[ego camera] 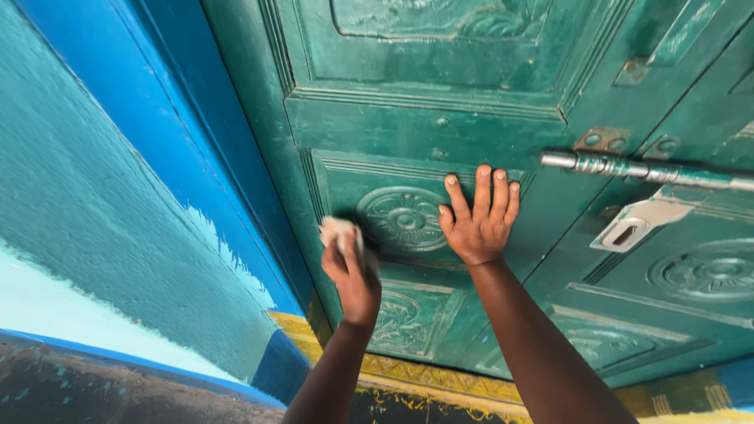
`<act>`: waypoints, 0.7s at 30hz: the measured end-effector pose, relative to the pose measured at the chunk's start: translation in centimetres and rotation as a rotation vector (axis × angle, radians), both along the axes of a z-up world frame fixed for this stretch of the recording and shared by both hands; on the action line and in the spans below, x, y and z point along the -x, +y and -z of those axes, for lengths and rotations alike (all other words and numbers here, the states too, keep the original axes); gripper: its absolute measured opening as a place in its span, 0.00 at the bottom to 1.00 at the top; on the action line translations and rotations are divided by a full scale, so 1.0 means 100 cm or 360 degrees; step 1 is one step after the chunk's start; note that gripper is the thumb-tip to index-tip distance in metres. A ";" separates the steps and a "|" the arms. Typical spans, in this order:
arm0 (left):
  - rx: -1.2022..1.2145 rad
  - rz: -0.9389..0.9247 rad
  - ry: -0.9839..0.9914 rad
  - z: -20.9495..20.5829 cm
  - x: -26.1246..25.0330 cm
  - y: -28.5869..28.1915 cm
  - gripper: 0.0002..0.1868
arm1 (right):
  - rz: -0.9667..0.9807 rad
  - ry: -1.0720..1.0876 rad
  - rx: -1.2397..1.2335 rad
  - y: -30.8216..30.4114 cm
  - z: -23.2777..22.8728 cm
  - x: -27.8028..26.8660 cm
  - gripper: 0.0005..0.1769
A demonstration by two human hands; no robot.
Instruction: The person wipes a green wooden door and its metal latch with a cloth, moving from the top panels down to the frame and the bottom panels.
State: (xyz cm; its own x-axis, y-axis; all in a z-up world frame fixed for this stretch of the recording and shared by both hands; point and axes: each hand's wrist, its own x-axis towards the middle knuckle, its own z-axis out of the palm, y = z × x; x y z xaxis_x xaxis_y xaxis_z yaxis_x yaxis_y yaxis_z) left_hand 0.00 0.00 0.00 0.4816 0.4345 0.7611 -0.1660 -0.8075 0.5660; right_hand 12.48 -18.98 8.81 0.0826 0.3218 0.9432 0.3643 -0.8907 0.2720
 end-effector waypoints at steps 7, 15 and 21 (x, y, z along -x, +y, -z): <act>-0.0095 -0.0031 -0.0019 -0.034 -0.034 -0.044 0.43 | 0.0004 0.0050 -0.0002 0.000 -0.001 0.002 0.25; 0.0187 0.0161 -0.0369 -0.045 -0.026 -0.052 0.38 | -0.0018 0.0060 0.0005 -0.001 0.000 0.004 0.25; -0.0238 0.0174 0.0051 -0.051 -0.022 -0.077 0.46 | -0.0057 0.0095 -0.0017 -0.001 0.002 0.003 0.25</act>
State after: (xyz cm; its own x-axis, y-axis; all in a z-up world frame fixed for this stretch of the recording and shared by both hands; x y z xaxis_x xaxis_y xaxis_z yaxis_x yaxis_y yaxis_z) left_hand 2.24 -7.70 5.10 0.5447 0.2614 0.7968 -0.2409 -0.8613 0.4473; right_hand 12.20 -19.08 8.63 0.1272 0.3154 0.9404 0.4111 -0.8796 0.2394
